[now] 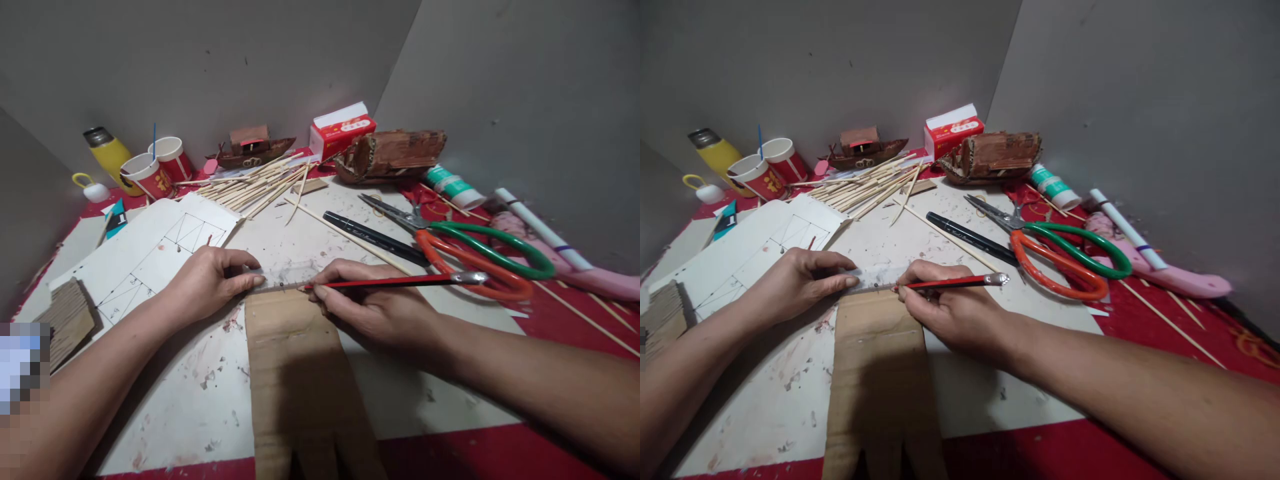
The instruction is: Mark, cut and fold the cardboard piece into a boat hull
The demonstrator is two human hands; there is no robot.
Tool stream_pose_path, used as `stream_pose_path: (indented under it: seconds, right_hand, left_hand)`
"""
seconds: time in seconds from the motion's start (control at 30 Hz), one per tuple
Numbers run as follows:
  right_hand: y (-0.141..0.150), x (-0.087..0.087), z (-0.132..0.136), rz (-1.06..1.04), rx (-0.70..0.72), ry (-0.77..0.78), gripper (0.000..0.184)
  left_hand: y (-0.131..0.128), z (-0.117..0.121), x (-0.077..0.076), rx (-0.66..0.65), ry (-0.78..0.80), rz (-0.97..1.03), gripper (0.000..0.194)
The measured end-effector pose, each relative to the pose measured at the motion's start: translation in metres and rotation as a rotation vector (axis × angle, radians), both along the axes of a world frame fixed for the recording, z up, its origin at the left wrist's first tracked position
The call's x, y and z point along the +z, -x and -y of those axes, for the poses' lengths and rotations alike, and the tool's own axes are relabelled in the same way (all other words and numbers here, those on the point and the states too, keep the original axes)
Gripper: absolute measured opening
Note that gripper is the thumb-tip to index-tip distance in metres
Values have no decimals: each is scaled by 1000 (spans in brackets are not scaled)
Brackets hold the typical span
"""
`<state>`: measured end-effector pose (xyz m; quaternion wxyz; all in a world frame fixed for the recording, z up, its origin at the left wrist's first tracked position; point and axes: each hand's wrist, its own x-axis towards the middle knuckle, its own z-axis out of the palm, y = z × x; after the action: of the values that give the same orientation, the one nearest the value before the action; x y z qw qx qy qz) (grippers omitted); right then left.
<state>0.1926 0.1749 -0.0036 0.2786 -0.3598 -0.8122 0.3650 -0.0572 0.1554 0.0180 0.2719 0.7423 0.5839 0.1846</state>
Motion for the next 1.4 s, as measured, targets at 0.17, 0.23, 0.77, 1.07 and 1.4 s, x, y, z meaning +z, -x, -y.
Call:
stream_pose_path:
  seconds: [0.17,0.23,0.77,1.07,1.4]
  right_hand:
    - [0,-2,1,-28,8,77,14]
    - [0,-3,1,-51,4,110,14]
    - [1,-2,2,-71,-12,130,14]
    - [0,-4,2,-101,-20,176,13]
    - [1,-5,2,-127,-17,222,12]
  left_hand:
    - [0,0,0,0,3,2,29]
    - [0,0,0,3,10,2,29]
    - [1,-1,-2,6,11,-6,31]
    - [1,-1,-2,2,13,-7,31]
    - [2,-1,-3,-10,14,2,32]
